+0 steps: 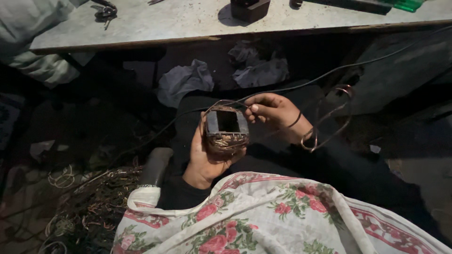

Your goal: The person removes copper windings from a cylindrical electrical component using a cloth and hands. They place the removed copper into the cloth, then continue to pull and separate the windings from the component core.

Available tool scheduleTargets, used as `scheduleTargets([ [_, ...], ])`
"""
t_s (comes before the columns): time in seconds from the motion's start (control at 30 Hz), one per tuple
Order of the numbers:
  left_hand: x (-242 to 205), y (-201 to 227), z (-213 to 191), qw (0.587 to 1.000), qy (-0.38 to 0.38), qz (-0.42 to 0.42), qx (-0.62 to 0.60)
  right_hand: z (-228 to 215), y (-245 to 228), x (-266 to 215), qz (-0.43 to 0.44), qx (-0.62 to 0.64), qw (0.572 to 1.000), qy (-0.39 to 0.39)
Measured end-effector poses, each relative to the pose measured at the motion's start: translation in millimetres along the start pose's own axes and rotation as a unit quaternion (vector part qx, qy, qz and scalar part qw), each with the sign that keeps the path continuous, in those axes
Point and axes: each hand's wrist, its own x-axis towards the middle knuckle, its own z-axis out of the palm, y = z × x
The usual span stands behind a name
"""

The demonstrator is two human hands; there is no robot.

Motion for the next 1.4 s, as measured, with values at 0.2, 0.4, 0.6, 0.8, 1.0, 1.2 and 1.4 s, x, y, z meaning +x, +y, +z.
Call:
scheduleTargets([
  [0.2,4,-3,-8,1.000,-0.010,-0.001,-0.014,-7,-12,-5,-0.022,0.013,0.999,0.038],
  [0.4,5,-2,-9,0.999,0.036,0.028,-0.026,6,-25,-9,-0.056,-0.167,0.983,-0.049],
  [0.6,8,0,-8,0.977,0.172,0.124,0.014,21,-47,-33,-0.106,-0.170,0.974,-0.106],
  [0.8,10,0,-11,0.982,0.129,0.139,-0.012,28,-38,-36,-0.068,-0.020,0.989,-0.133],
  [1.0,11,-2,-10,0.984,0.132,0.122,-0.002,21,-30,-28,-0.027,0.118,0.986,-0.115],
  [1.2,9,-5,-5,0.992,0.084,0.094,0.008,23,-19,-23,-0.025,0.191,0.981,-0.018],
  [1.4,9,-14,-1,0.986,0.117,0.097,0.071,23,-23,-22,-0.048,0.193,0.980,-0.004],
])
